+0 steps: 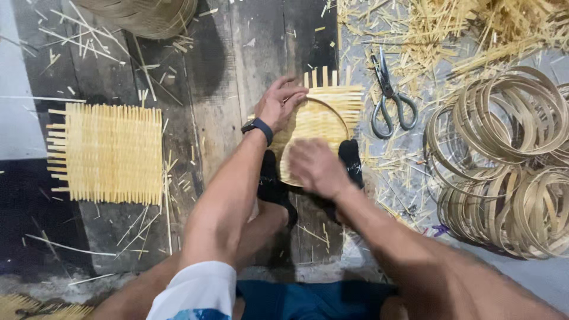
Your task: The person sits on the floor of a bamboo workshop assembling steamer baskets. They trim protruding bamboo strips with scissors, press a woven bamboo mat into a round rim, tap a wooden block to seat the mat, and stack the finished steamer baskets on a pile.
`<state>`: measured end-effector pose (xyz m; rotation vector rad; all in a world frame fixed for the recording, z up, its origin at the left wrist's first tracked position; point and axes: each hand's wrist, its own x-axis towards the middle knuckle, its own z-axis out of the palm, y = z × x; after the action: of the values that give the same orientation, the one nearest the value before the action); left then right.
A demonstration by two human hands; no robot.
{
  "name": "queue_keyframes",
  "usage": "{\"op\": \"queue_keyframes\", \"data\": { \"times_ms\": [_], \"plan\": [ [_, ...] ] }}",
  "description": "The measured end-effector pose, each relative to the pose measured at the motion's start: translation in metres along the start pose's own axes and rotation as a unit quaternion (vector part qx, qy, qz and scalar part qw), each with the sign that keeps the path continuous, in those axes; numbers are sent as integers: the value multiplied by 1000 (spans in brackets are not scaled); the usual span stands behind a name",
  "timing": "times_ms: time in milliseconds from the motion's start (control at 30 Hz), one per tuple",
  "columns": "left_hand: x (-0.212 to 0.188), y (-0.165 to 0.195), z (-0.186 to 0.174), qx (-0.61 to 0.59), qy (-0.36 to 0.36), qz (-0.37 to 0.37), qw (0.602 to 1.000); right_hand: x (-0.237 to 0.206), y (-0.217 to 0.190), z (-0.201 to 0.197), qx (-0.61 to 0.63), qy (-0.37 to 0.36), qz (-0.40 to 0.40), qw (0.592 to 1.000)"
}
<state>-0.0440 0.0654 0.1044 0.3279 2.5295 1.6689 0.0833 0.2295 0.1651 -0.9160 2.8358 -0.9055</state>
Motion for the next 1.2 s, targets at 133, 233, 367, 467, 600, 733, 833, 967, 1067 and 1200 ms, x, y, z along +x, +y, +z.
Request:
{"op": "queue_keyframes", "data": {
  "times_ms": [133,233,367,467,600,733,833,967,1067,1200],
  "plan": [
    [-1,-6,6,107,-9,2,994,43,65,-19,-53,164,103,980],
    [1,-7,9,161,-33,-77,983,62,93,-9,106,138,210,962],
    [10,-4,11,153,-50,-190,969,60,111,5,263,104,313,907],
    [16,-4,12,135,-71,-262,953,56,120,4,357,98,323,871],
    [21,-9,12,-92,-11,-226,970,65,113,2,65,104,196,973],
    [10,-5,8,33,64,-256,964,96,81,9,10,2,262,965],
    [-16,8,2,104,227,-69,966,120,64,3,-3,-49,285,957],
    [-73,16,-3,244,271,-182,913,140,57,-17,25,-156,354,922],
    [-85,-2,6,185,256,-194,929,151,54,-26,31,-182,400,898],
    [-83,-33,12,177,249,-215,928,157,47,-27,36,-181,417,890]
  ]
}}
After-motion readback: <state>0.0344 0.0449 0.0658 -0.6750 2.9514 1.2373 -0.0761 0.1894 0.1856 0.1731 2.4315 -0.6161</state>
